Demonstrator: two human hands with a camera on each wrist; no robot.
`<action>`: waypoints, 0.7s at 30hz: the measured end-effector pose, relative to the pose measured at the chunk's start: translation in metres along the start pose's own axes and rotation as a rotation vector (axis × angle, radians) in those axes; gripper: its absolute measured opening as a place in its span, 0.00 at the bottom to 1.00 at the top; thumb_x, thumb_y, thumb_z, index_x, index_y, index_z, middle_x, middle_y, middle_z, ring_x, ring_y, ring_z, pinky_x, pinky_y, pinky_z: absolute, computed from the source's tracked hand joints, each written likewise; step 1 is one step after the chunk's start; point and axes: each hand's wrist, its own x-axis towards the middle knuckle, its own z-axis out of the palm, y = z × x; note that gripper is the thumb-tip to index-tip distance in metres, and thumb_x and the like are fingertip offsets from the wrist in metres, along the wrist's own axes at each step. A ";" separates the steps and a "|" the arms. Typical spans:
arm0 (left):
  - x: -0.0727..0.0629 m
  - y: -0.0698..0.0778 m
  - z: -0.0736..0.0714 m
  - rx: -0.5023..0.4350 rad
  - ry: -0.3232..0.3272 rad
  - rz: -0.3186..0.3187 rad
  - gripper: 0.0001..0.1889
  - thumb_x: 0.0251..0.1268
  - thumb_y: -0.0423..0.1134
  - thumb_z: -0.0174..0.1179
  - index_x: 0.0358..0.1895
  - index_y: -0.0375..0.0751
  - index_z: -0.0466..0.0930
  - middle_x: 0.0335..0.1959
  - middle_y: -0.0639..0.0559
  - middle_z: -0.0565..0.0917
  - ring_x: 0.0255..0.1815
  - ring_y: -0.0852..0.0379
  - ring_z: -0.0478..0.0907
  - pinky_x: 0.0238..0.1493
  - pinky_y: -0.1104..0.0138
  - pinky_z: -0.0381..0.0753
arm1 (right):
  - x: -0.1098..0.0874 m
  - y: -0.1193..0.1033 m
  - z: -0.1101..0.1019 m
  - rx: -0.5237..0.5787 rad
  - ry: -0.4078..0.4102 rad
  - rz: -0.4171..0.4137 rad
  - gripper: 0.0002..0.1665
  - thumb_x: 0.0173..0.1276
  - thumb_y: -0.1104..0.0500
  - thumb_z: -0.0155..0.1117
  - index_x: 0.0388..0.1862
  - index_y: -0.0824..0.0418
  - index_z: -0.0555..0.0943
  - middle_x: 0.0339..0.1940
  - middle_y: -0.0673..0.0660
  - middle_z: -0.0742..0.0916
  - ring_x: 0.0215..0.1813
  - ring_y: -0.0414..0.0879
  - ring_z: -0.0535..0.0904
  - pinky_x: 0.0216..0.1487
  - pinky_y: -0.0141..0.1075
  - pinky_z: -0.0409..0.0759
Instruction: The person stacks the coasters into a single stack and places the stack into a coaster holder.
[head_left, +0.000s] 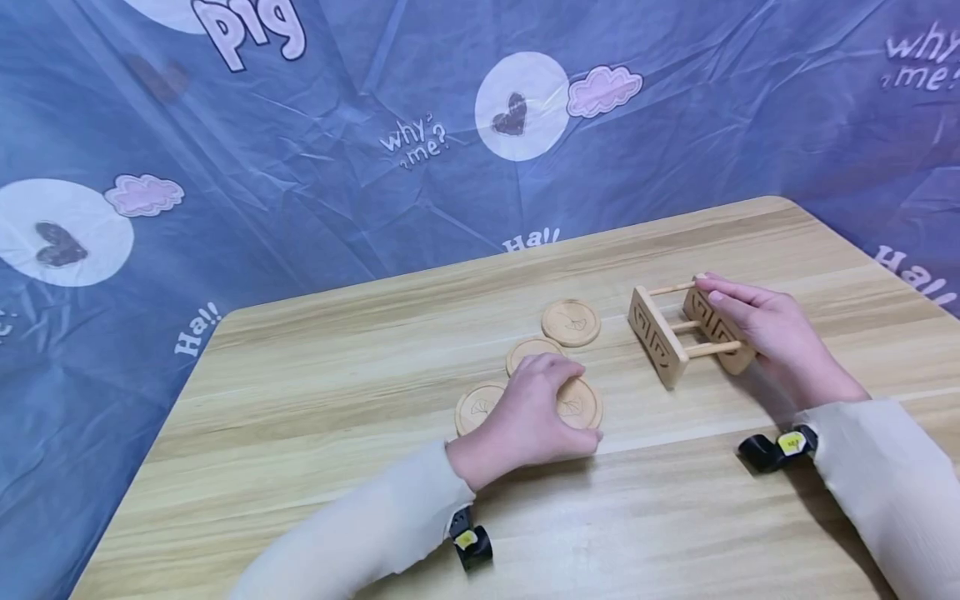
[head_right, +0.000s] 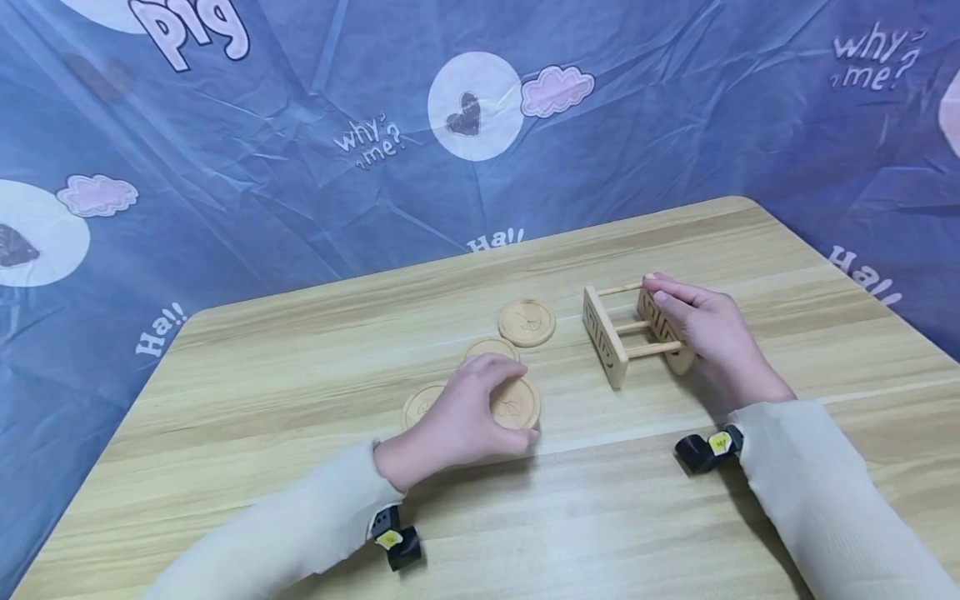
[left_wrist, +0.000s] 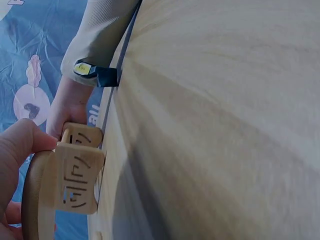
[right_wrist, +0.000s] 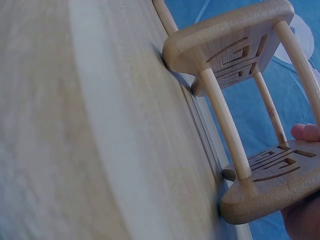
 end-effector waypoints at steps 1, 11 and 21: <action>-0.001 -0.001 -0.002 -0.012 0.005 -0.006 0.39 0.37 0.48 0.72 0.60 0.41 0.72 0.57 0.54 0.73 0.59 0.57 0.66 0.62 0.69 0.66 | 0.000 0.000 0.000 -0.009 -0.001 0.002 0.27 0.68 0.47 0.54 0.66 0.45 0.66 0.73 0.45 0.60 0.73 0.40 0.53 0.67 0.25 0.58; -0.012 -0.014 -0.016 -0.052 0.033 -0.058 0.39 0.36 0.46 0.73 0.59 0.39 0.72 0.57 0.51 0.73 0.60 0.55 0.65 0.63 0.65 0.66 | 0.001 0.001 0.000 -0.013 -0.002 -0.001 0.26 0.68 0.47 0.54 0.65 0.43 0.67 0.73 0.46 0.60 0.73 0.39 0.54 0.66 0.24 0.60; -0.020 -0.028 -0.023 -0.115 0.055 -0.117 0.39 0.36 0.43 0.73 0.59 0.37 0.72 0.59 0.48 0.72 0.62 0.51 0.64 0.65 0.60 0.65 | 0.002 0.001 0.000 -0.050 0.005 -0.024 0.27 0.69 0.46 0.52 0.66 0.46 0.66 0.73 0.46 0.60 0.73 0.39 0.54 0.67 0.25 0.60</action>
